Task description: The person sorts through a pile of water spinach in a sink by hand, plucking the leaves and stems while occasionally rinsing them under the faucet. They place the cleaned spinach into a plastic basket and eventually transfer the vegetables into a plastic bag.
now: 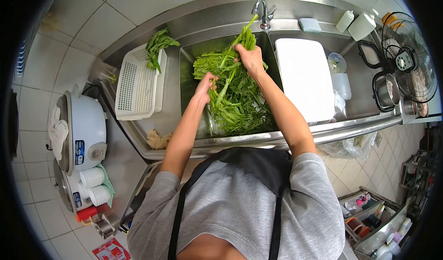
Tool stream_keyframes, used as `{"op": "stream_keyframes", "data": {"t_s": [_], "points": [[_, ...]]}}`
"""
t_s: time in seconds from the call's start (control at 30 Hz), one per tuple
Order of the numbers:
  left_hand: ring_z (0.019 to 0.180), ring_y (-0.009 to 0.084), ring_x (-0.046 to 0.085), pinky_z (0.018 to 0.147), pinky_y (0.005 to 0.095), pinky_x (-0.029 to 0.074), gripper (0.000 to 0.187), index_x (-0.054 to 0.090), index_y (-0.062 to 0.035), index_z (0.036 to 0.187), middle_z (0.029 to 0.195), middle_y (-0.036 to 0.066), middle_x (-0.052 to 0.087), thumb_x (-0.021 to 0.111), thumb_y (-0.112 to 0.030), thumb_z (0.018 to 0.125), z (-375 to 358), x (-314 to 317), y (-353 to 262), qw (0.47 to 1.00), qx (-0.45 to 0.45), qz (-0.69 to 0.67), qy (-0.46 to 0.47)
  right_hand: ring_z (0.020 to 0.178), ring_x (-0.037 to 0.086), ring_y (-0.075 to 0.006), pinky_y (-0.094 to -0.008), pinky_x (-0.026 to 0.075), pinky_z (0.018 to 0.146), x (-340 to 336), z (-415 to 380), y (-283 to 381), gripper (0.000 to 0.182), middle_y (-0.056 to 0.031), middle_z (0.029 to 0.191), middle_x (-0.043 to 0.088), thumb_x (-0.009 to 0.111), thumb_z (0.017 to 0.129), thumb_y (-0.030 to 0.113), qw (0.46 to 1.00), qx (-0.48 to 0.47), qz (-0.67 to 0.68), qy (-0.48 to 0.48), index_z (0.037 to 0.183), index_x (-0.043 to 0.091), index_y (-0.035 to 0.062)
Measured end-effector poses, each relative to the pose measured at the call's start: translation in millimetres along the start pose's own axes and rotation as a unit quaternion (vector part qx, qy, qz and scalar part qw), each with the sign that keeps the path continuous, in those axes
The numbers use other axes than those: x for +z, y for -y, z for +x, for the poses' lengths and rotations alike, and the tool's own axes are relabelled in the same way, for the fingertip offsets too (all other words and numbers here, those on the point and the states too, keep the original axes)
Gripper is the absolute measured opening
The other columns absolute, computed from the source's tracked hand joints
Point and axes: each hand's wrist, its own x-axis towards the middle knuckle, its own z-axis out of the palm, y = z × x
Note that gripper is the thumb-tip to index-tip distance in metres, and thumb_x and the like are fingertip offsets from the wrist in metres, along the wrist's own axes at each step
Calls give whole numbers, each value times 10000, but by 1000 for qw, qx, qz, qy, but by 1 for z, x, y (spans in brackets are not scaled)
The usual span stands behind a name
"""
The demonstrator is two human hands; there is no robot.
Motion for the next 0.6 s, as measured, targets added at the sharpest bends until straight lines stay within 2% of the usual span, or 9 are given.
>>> {"op": "stream_keyframes", "data": {"t_s": [0.03, 0.07, 0.1, 0.17, 0.2, 0.3, 0.33, 0.43, 0.6], "points": [[525, 103, 337, 528, 253, 323, 214, 588, -79, 747, 548, -36, 348, 528, -282, 716, 4, -7, 3, 1000, -13, -24, -14, 478, 496, -105, -239, 411, 434, -1, 2, 9, 168, -58, 695, 586, 593, 754, 130, 1000, -11, -5, 0, 803, 590, -31], [521, 99, 352, 508, 246, 332, 181, 571, -104, 735, 572, -42, 368, 535, -280, 717, 8, -18, 5, 995, -47, -81, 21, 483, 525, -122, -248, 432, 464, -7, 6, 15, 209, -67, 698, 601, 613, 716, 141, 998, -6, -59, 15, 812, 606, -45], [520, 91, 373, 487, 233, 340, 153, 538, -126, 732, 593, -44, 394, 537, -278, 730, 3, -24, 0, 990, -33, -116, 77, 480, 522, -116, -240, 429, 462, -12, 8, 18, 211, -60, 689, 598, 618, 716, 143, 997, -15, -73, 21, 813, 605, -44], [522, 84, 393, 484, 218, 350, 144, 509, -132, 753, 590, -45, 406, 532, -275, 745, -2, -30, -9, 990, -21, -128, 54, 477, 518, -109, -240, 426, 462, -21, 10, 24, 212, -60, 686, 597, 619, 714, 145, 997, 1, -78, 23, 811, 606, -43], [555, 91, 437, 488, 214, 362, 148, 498, -127, 789, 621, -29, 455, 513, -274, 786, -2, -38, -14, 986, -11, -136, 100, 472, 514, -107, -245, 422, 460, -26, 12, 25, 218, -61, 685, 596, 621, 710, 154, 994, 8, -98, 47, 808, 605, -40], [594, 107, 477, 509, 227, 396, 154, 486, -111, 803, 671, 1, 503, 482, -263, 825, -1, -44, -24, 988, 40, -113, 92, 465, 510, -109, -241, 420, 463, -35, 8, 21, 225, -64, 676, 595, 623, 708, 157, 975, 79, -180, 98, 816, 612, -40], [622, 124, 501, 531, 237, 422, 153, 476, -98, 806, 719, 29, 533, 469, -245, 848, 6, -48, -25, 982, 49, -134, 120, 496, 503, -100, -230, 436, 457, -36, 9, 17, 232, -68, 779, 625, 613, 732, 153, 968, 96, -193, 128, 861, 617, -40], [617, 128, 499, 544, 241, 435, 139, 468, -93, 803, 717, 35, 529, 483, -224, 845, 5, -45, -32, 982, 63, -135, 118, 462, 486, -99, -231, 429, 447, -35, 2, 13, 211, -66, 755, 612, 611, 734, 145, 951, 158, -213, 160, 843, 616, -36], [633, 95, 485, 510, 214, 407, 172, 494, -106, 906, 761, -3, 526, 512, -272, 863, -4, -42, -41, 986, 73, -101, 111, 463, 487, -102, -230, 425, 450, -37, 3, 0, 187, -61, 713, 600, 620, 730, 128, 943, 153, -218, 198, 821, 608, -35]]}}
